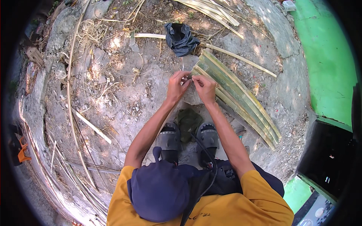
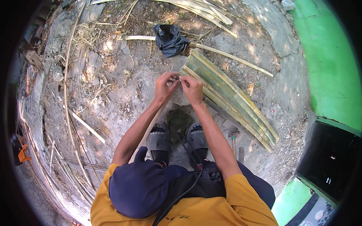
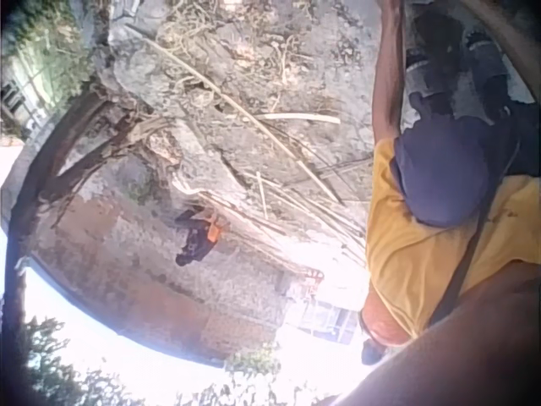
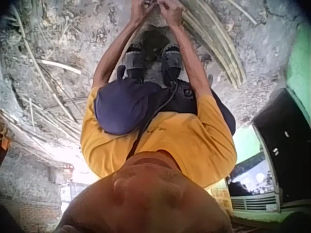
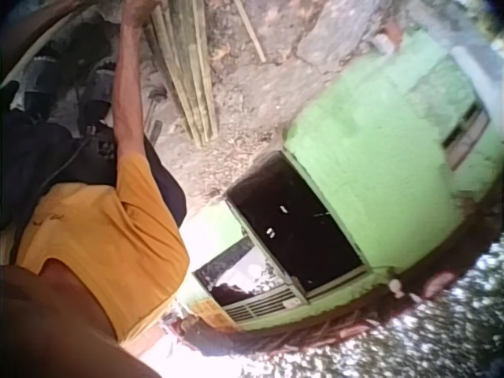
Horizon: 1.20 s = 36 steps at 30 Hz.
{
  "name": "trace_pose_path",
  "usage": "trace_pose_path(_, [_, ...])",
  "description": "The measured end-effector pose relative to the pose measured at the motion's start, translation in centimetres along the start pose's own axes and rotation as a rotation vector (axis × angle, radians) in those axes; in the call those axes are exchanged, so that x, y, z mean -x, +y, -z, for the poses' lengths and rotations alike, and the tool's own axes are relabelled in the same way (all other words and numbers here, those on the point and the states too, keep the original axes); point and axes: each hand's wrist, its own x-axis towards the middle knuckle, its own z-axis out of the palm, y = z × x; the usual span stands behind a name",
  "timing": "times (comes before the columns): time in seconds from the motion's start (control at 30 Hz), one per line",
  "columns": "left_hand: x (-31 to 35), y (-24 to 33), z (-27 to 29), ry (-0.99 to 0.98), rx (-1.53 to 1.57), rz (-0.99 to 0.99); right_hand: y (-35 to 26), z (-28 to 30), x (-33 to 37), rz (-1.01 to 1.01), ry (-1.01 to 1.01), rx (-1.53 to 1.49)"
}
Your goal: The person arranges bamboo strips together and secures them by hammering nails through cross-bracing strips.
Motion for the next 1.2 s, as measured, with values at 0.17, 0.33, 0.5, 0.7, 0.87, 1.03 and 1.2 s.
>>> trace_pose_path(0.17, [-0.3,-0.6,-0.1,-0.017,-0.056,-0.096,-0.5,0.0,0.0,-0.027,-0.001,-0.023])
trace_pose_path(0.33, [-0.4,-0.9,-0.8,0.004,-0.057,-0.124,-0.3,0.6,-0.2,0.014,-0.024,0.029])
trace_pose_path(0.5, [-1.0,-1.5,-1.0,-0.001,-0.126,-0.158,-0.1,1.4,-0.8,0.081,-0.014,0.05])
trace_pose_path(0.7, [-0.8,-1.8,-1.6,0.016,-0.092,-0.173,-0.8,3.2,-1.1,0.136,-0.125,0.16])
trace_pose_path(0.87, [-0.8,-1.7,-1.2,-0.021,-0.101,-0.136,-2.1,12.9,-5.1,0.265,-0.364,0.359])
trace_pose_path(1.03, [-1.4,-2.1,-1.8,-0.026,-0.086,-0.193,-3.4,31.1,-4.7,0.199,-0.531,0.731])
trace_pose_path(1.2, [-1.4,-1.4,-0.6,-0.018,-0.153,-0.158,-1.8,37.7,8.8,-0.605,-0.395,0.764])
